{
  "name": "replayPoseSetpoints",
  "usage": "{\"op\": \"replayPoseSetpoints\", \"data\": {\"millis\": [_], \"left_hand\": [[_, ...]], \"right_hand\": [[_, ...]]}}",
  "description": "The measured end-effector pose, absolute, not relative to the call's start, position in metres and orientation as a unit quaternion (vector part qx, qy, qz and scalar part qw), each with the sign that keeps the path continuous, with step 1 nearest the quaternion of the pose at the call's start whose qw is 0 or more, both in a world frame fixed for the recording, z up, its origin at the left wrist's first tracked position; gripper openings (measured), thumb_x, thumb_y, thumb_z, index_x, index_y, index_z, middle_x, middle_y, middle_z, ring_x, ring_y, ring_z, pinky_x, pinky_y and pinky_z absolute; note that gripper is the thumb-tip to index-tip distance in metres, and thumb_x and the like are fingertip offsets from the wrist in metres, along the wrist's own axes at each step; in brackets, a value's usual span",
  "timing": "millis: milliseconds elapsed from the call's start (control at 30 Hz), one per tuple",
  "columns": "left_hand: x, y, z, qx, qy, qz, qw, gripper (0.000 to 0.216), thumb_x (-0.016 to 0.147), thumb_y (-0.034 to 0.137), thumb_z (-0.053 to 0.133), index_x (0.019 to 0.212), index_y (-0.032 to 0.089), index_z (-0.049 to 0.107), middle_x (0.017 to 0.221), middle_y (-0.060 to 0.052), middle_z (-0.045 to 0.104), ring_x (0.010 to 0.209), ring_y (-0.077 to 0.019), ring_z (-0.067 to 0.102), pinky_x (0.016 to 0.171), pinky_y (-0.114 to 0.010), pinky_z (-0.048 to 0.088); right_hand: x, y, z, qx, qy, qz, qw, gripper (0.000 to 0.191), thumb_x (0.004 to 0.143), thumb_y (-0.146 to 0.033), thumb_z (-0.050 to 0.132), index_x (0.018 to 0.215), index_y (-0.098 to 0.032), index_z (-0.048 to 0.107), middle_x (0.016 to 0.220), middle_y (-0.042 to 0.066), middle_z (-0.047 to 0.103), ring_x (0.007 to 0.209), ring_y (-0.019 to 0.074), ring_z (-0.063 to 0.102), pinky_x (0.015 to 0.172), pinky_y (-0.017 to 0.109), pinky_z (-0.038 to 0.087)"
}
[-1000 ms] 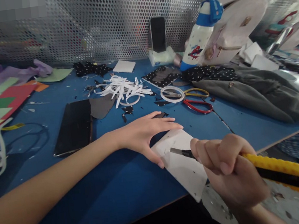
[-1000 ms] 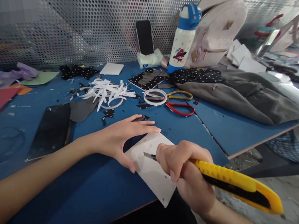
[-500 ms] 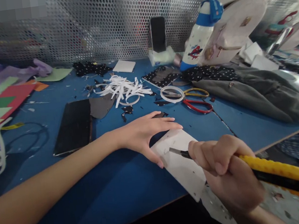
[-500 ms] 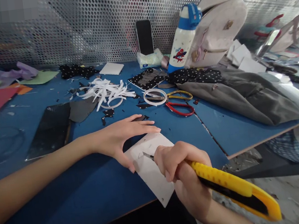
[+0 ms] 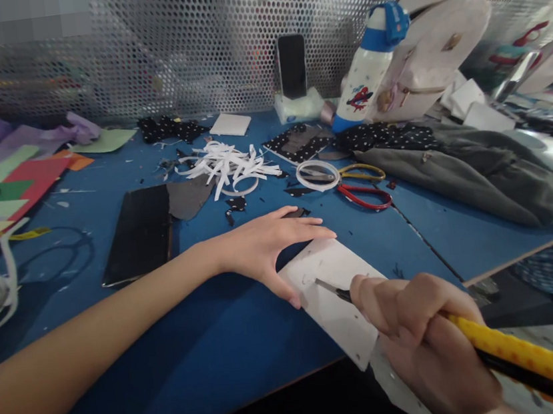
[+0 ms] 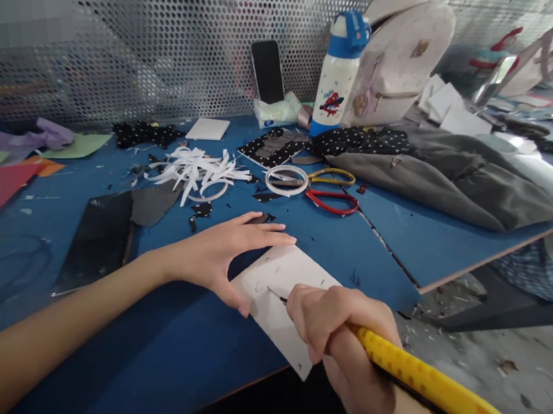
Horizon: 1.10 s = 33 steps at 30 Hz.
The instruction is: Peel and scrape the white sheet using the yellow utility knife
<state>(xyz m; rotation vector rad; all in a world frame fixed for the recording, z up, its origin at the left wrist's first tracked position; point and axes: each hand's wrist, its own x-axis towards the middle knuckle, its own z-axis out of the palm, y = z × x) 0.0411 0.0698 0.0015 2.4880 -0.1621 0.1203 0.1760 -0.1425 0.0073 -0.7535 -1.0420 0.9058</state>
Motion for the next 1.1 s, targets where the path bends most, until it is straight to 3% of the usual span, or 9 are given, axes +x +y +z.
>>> {"op": "replayPoseSetpoints", "data": {"millis": [433, 867, 1100], "left_hand": [[0.029, 0.089, 0.001, 0.945, -0.011, 0.036, 0.324, 0.100, 0.071, 0.056, 0.083, 0.156, 0.032, 0.034, 0.163, -0.005, 0.035, 0.151, -0.0330, 0.029, 0.124, -0.053, -0.002], [0.031, 0.089, 0.001, 0.946, -0.010, 0.037, 0.321, 0.102, 0.070, 0.057, 0.083, 0.156, 0.033, 0.033, 0.161, -0.005, 0.038, 0.150, -0.0343, 0.031, 0.124, -0.054, -0.004], [0.031, 0.088, 0.003, 0.947, -0.006, 0.033, 0.320, 0.102, 0.070, 0.056, 0.084, 0.156, 0.033, 0.033, 0.162, -0.004, 0.038, 0.151, -0.0343, 0.030, 0.124, -0.053, -0.003]], "right_hand": [[0.168, -0.124, -0.002, -0.339, -0.502, 0.369, 0.705, 0.029, 0.096, -0.007, 0.049, 0.070, -0.021, 0.055, 0.058, -0.004, 0.044, 0.057, 0.0120, 0.042, 0.062, 0.034, 0.031], [0.183, -0.141, -0.004, -0.371, -0.485, 0.381, 0.694, 0.028, 0.099, -0.024, 0.050, 0.071, -0.023, 0.053, 0.057, -0.005, 0.038, 0.054, 0.0125, 0.036, 0.063, 0.035, 0.035], [0.185, -0.144, -0.001, -0.339, -0.490, 0.405, 0.693, 0.030, 0.101, -0.020, 0.045, 0.072, -0.021, 0.051, 0.058, -0.004, 0.038, 0.057, 0.0127, 0.038, 0.064, 0.035, 0.032]]}}
